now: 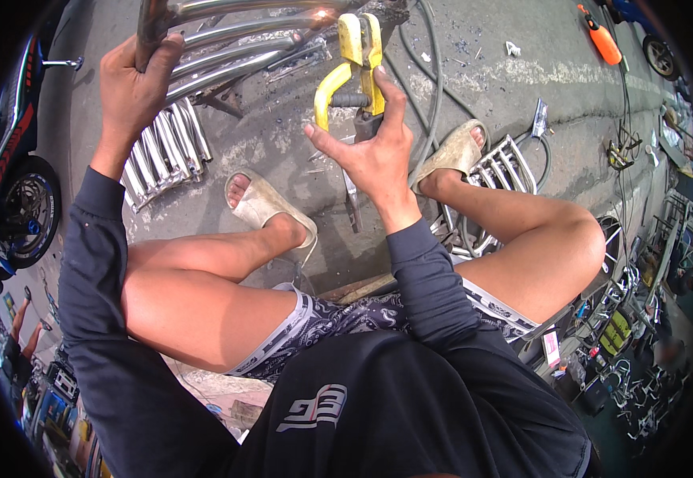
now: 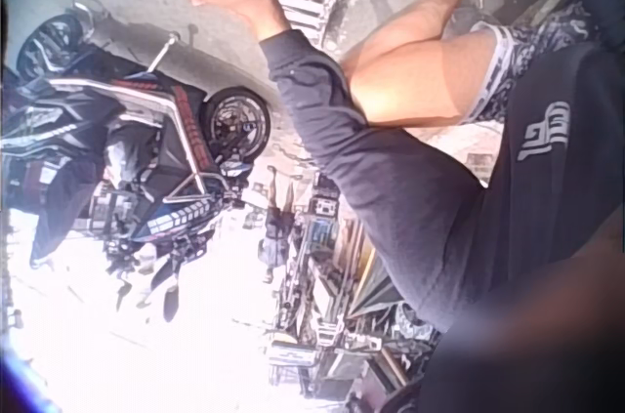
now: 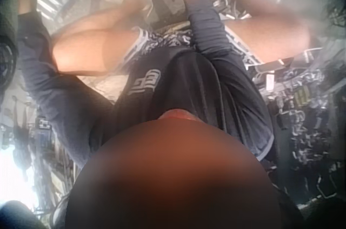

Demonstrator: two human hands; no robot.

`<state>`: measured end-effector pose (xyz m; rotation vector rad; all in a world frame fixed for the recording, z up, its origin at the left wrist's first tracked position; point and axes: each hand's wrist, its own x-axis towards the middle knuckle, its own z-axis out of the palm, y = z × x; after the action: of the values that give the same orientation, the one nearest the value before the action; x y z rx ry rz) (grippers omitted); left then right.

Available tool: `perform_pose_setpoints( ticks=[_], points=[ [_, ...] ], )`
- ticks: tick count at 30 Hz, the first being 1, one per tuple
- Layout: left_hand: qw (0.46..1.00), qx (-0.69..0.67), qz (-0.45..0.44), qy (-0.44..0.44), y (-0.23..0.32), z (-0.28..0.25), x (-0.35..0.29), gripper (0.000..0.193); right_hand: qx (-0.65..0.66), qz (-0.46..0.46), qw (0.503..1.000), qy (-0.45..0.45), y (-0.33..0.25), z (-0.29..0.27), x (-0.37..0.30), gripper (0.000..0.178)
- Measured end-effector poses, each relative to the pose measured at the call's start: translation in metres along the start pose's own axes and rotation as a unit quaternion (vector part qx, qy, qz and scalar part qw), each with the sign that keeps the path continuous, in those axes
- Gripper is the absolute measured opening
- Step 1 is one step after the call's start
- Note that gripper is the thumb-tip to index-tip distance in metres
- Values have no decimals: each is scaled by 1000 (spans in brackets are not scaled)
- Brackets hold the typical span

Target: The person welds a metal frame using a handheld welding torch, creating bright sparks. They reposition the frame multiple times to weld different joints and inspect the work between passes.

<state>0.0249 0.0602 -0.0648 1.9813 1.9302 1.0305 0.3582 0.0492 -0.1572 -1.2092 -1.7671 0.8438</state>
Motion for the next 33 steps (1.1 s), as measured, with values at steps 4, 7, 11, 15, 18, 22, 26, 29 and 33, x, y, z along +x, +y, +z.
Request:
perform_pose_setpoints(
  ticks=[4,7,11,15,18,22,26,29,33],
  points=[
    [999,-30,1,17,-1,3,0,33,-2,19,1000,-8,0,1,0,106],
    [999,-35,-4,14,-2,4,0,32,7,28,999,-13,-1,1,0,106],
    [1000,-29,-6,9,-3,2,0,32,9,10,1000,-4,-2,2,1,106],
    [999,-29,-5,16,-5,2,0,33,9,14,1000,-7,-1,2,1,105],
    [1000,1,20,11,-6,2,0,33,16,20,1000,-12,1,2,1,105],
    [1000,-10,6,6,-6,1,1,34,48,10,999,1,4,4,0,105],
    [1000,-22,-17,0,-4,0,1,36,43,-8,999,10,6,6,0,105],
    [999,-29,-26,0,-4,-1,2,36,27,-20,999,7,5,5,2,106],
    [997,-39,-65,-12,-7,-3,4,38,23,-7,1000,7,3,5,3,106]
  ],
)
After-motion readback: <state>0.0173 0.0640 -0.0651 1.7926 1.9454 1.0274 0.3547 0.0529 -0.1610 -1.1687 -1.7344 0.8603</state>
